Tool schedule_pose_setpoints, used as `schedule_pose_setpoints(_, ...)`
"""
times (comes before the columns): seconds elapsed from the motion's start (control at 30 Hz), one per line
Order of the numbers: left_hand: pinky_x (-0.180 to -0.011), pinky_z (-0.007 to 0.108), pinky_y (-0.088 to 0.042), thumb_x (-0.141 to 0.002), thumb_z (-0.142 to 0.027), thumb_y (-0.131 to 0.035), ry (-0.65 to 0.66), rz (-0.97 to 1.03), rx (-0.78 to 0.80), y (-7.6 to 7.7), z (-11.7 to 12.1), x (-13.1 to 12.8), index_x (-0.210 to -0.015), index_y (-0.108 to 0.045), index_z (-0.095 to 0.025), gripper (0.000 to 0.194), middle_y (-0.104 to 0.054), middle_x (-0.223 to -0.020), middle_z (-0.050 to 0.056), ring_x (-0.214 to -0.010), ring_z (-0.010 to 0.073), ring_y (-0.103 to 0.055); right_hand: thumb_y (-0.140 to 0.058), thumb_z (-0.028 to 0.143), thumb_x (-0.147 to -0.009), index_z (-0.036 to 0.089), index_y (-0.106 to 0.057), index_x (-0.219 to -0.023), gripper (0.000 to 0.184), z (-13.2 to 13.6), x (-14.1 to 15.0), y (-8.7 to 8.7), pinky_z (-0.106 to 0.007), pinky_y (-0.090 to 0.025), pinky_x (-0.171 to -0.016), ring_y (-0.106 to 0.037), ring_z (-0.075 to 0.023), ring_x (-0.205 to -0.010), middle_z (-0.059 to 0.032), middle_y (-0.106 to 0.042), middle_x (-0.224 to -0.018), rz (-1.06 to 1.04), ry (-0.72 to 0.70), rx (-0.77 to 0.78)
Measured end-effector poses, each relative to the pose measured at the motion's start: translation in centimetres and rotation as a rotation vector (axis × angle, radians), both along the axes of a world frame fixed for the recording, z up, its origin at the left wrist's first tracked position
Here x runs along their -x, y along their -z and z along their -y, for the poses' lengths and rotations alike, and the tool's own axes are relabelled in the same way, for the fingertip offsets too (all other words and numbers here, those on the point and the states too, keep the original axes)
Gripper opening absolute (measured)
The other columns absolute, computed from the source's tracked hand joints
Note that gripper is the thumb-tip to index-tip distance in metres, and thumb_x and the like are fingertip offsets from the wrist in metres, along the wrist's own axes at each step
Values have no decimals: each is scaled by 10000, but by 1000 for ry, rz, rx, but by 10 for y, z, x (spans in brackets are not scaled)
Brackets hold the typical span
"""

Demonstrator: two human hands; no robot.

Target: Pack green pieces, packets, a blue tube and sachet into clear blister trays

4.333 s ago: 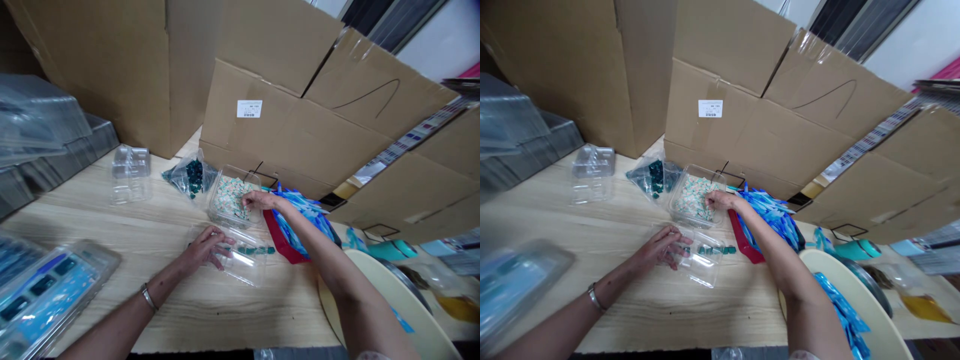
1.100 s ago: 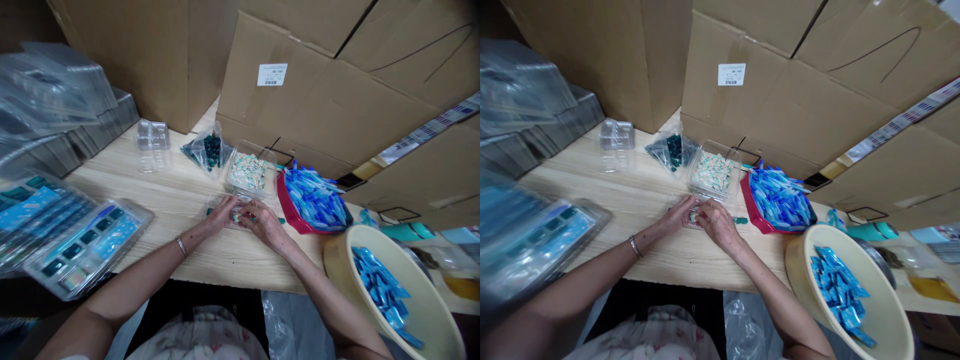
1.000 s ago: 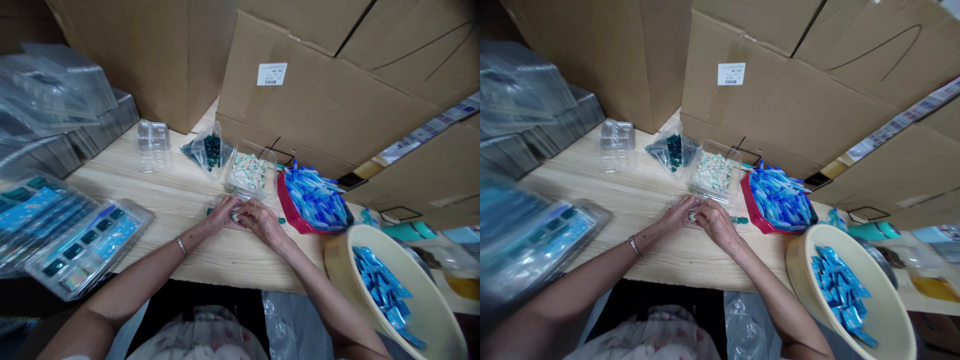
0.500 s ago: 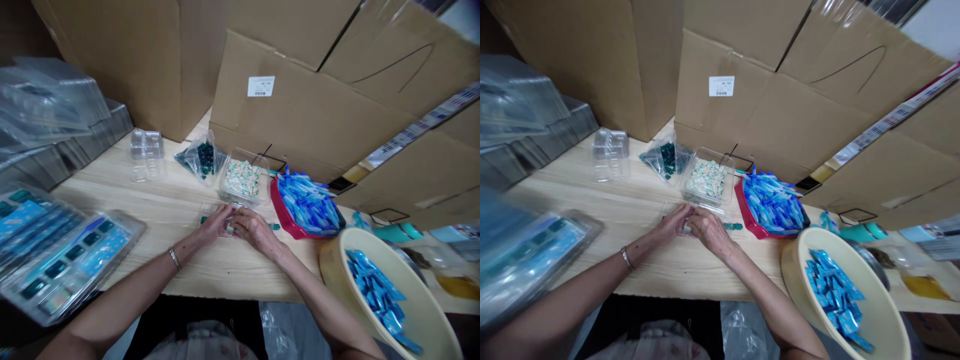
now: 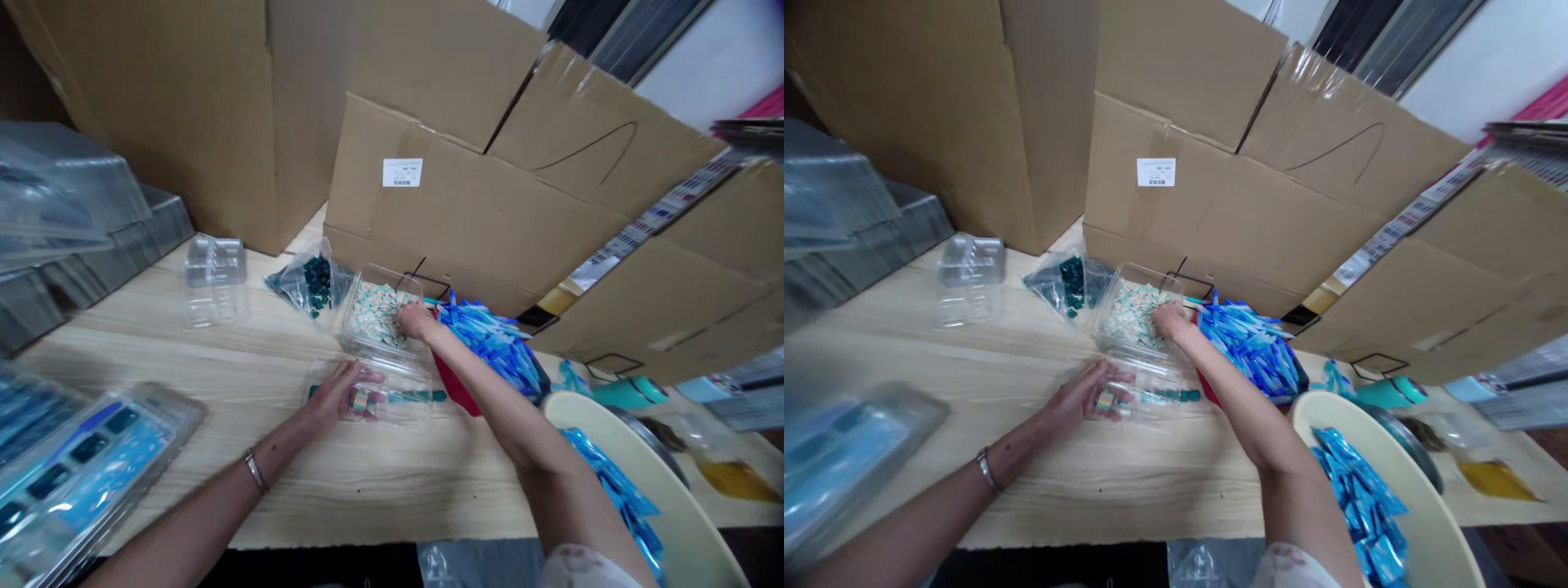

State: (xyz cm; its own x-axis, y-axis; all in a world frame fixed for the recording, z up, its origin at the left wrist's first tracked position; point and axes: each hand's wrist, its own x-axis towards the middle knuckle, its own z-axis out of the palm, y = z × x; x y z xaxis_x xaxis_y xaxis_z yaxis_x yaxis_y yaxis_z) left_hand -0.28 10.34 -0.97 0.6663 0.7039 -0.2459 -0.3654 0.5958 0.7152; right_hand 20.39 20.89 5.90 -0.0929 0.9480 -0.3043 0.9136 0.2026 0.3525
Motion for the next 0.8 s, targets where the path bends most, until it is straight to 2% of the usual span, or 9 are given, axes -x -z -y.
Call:
schedule_pose_setpoints(0.1,-584,383,-568,-855,-458,-488,-6,-6,-4,0,-1,0,-949,-471,-181,293,-581,-1200,146,-878,260,-658,-575,198,-776,114,-705,-916,209,-2,0,8,-332,-384,-865,-604,-271,-990,-166,-698,-955,33,8,20)
schedule_pose_setpoints(0.23,-573,377,-568,-855,-449,-494,0,-2,16,2,-2,0,-951,-472,-179,287,-591,-1180,146,-872,258,-660,-536,187,-798,131,-696,-939,221,6,-2,7,-327,-362,-860,-592,-265,-1006,-151,-693,-982,39,-14,23)
schedule_pose_setpoints(0.4,-581,379,-569,-852,-454,-496,-9,10,29,2,-2,1,-958,-476,-185,290,-593,-1183,135,-866,250,-662,-467,121,-821,125,-689,-933,249,12,0,8,-346,-328,-854,-593,-259,-982,-157,-692,-962,46,-22,2)
schedule_pose_setpoints(0.63,-586,385,-568,-846,-453,-505,-20,21,14,5,-4,2,-959,-497,-184,291,-590,-1199,139,-856,246,-666,-397,66,-831,95,-684,-941,309,12,1,22,-378,-286,-863,-569,-275,-1001,-193,-678,-984,75,-10,-76)
schedule_pose_setpoints(0.8,-582,397,-567,-837,-459,-519,-31,49,-3,9,-6,1,-957,-507,-169,313,-583,-1210,163,-865,272,-669,-448,117,-817,98,-689,-909,259,12,-7,21,-392,-273,-866,-540,-299,-1019,-190,-680,-950,45,-35,-85)
